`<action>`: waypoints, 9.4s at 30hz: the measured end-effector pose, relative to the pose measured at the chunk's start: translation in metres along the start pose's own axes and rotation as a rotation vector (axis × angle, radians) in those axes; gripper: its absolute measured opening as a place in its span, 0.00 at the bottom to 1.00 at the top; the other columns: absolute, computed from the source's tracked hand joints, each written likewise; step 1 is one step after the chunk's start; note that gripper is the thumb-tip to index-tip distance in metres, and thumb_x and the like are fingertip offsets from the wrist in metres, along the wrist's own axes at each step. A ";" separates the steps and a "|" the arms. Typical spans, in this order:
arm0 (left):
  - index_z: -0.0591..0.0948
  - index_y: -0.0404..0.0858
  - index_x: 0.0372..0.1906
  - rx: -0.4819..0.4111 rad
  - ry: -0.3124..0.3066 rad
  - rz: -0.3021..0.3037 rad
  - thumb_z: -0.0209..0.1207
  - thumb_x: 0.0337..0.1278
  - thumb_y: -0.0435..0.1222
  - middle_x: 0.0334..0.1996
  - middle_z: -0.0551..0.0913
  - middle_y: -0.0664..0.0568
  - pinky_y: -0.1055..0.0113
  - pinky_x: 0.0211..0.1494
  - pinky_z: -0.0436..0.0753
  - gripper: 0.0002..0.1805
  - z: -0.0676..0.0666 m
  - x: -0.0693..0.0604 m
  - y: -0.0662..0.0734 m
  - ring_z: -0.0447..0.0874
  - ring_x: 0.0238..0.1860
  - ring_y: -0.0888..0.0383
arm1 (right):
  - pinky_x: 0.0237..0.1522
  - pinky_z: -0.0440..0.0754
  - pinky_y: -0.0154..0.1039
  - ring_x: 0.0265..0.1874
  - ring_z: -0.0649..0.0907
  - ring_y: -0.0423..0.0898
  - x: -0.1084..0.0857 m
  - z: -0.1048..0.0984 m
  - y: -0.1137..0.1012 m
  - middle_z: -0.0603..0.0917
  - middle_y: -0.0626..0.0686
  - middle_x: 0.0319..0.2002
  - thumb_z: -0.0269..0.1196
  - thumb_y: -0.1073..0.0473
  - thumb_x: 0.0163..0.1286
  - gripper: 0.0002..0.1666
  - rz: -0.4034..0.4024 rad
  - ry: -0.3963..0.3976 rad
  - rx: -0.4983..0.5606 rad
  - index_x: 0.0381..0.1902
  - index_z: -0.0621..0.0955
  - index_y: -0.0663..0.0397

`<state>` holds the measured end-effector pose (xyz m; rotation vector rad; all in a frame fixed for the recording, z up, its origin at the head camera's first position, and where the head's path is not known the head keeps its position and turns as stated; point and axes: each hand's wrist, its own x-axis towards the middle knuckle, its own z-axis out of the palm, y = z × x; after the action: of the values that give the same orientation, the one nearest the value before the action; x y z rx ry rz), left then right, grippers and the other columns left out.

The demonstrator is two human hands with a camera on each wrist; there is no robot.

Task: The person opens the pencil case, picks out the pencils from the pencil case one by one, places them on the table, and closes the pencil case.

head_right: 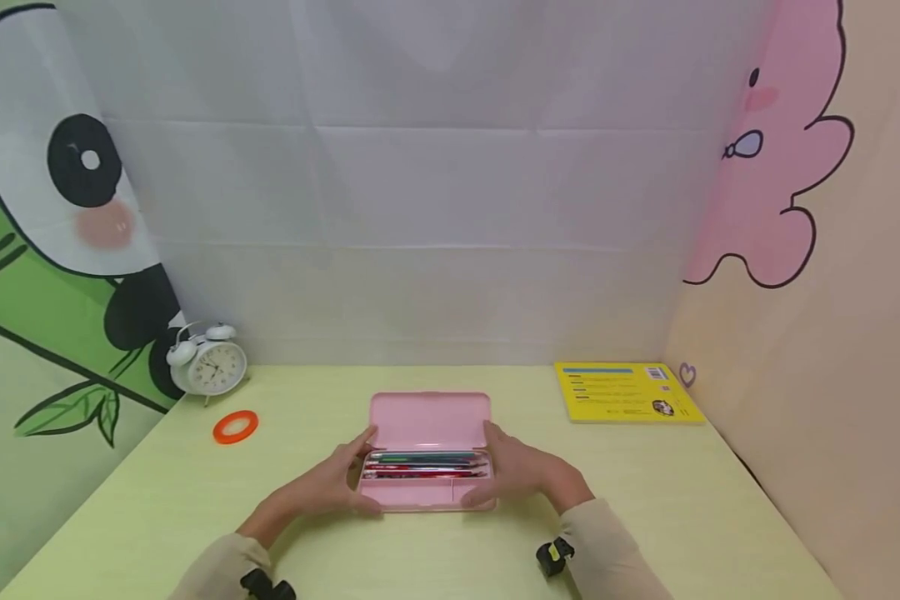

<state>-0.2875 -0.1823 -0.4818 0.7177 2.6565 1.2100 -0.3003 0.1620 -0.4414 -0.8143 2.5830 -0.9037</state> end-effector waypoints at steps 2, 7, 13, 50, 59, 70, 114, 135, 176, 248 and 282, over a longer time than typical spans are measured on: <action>0.44 0.33 0.80 0.006 0.000 -0.006 0.80 0.36 0.51 0.71 0.63 0.40 0.37 0.72 0.50 0.73 0.000 0.000 0.001 0.54 0.70 0.41 | 0.72 0.54 0.55 0.75 0.55 0.58 -0.002 0.001 -0.001 0.49 0.68 0.77 0.79 0.37 0.48 0.80 0.003 -0.020 -0.021 0.77 0.41 0.70; 0.45 0.34 0.80 0.045 -0.011 -0.037 0.79 0.37 0.54 0.75 0.58 0.40 0.38 0.71 0.52 0.72 -0.001 -0.001 0.002 0.53 0.70 0.42 | 0.72 0.53 0.54 0.76 0.52 0.59 -0.002 0.002 0.002 0.47 0.67 0.78 0.79 0.38 0.48 0.80 0.012 -0.026 -0.064 0.78 0.42 0.70; 0.49 0.34 0.80 0.062 -0.013 -0.042 0.79 0.37 0.54 0.71 0.62 0.40 0.38 0.69 0.58 0.69 -0.001 -0.001 0.002 0.56 0.68 0.42 | 0.71 0.55 0.57 0.75 0.56 0.59 0.000 0.001 0.010 0.54 0.65 0.77 0.77 0.40 0.51 0.72 0.014 -0.004 0.003 0.78 0.49 0.67; 0.62 0.38 0.77 0.141 -0.025 -0.035 0.77 0.34 0.60 0.44 0.66 0.51 0.55 0.51 0.70 0.63 -0.006 0.002 -0.006 0.62 0.49 0.54 | 0.57 0.75 0.55 0.50 0.80 0.55 -0.001 -0.013 -0.005 0.82 0.61 0.54 0.72 0.44 0.61 0.46 0.099 0.166 -0.199 0.70 0.71 0.64; 0.63 0.35 0.76 0.136 -0.021 -0.021 0.78 0.35 0.58 0.43 0.66 0.51 0.57 0.49 0.68 0.62 -0.007 0.000 -0.004 0.62 0.47 0.54 | 0.43 0.84 0.41 0.37 0.85 0.48 0.008 -0.001 -0.029 0.88 0.56 0.39 0.69 0.72 0.63 0.13 -0.098 0.223 -0.201 0.46 0.87 0.66; 0.62 0.33 0.76 0.127 -0.020 -0.035 0.79 0.34 0.56 0.42 0.66 0.50 0.58 0.48 0.68 0.63 -0.007 0.001 0.000 0.63 0.46 0.53 | 0.38 0.79 0.33 0.30 0.77 0.40 0.017 0.018 -0.041 0.85 0.46 0.32 0.67 0.67 0.67 0.07 -0.111 0.110 -0.289 0.40 0.90 0.57; 0.62 0.32 0.75 0.099 -0.028 -0.043 0.80 0.34 0.54 0.41 0.65 0.49 0.61 0.44 0.67 0.63 -0.006 0.003 -0.003 0.63 0.45 0.54 | 0.33 0.78 0.33 0.29 0.73 0.41 0.022 0.030 -0.040 0.78 0.47 0.31 0.70 0.62 0.64 0.03 -0.155 0.270 -0.689 0.36 0.89 0.53; 0.63 0.30 0.74 0.089 -0.022 -0.034 0.80 0.35 0.53 0.41 0.66 0.48 0.61 0.46 0.67 0.61 -0.006 0.001 0.003 0.63 0.45 0.53 | 0.30 0.74 0.31 0.28 0.73 0.41 0.020 0.027 -0.041 0.80 0.48 0.31 0.70 0.63 0.64 0.09 -0.163 0.243 -0.718 0.40 0.91 0.44; 0.63 0.30 0.74 0.100 -0.025 -0.034 0.79 0.36 0.53 0.42 0.67 0.48 0.60 0.45 0.68 0.61 -0.008 0.000 0.006 0.64 0.45 0.53 | 0.36 0.78 0.40 0.32 0.77 0.43 -0.067 -0.067 0.065 0.86 0.44 0.34 0.71 0.70 0.59 0.11 0.126 0.202 -0.282 0.37 0.91 0.51; 0.63 0.31 0.75 0.069 -0.018 -0.040 0.80 0.36 0.52 0.50 0.69 0.49 0.50 0.59 0.69 0.61 -0.010 0.003 0.003 0.67 0.53 0.52 | 0.42 0.82 0.41 0.34 0.80 0.43 0.007 -0.020 -0.026 0.83 0.48 0.34 0.68 0.70 0.65 0.08 -0.165 0.209 -0.363 0.41 0.88 0.60; 0.62 0.33 0.76 0.059 -0.030 -0.067 0.79 0.38 0.54 0.49 0.67 0.49 0.52 0.55 0.69 0.60 -0.009 0.001 0.006 0.66 0.51 0.52 | 0.37 0.79 0.35 0.27 0.76 0.41 0.064 0.018 -0.059 0.79 0.47 0.28 0.64 0.70 0.64 0.07 -0.242 0.125 -0.591 0.34 0.88 0.57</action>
<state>-0.2895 -0.1846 -0.4717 0.6449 2.6790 1.0991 -0.3189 0.0767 -0.4223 -1.2758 2.9465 -0.2287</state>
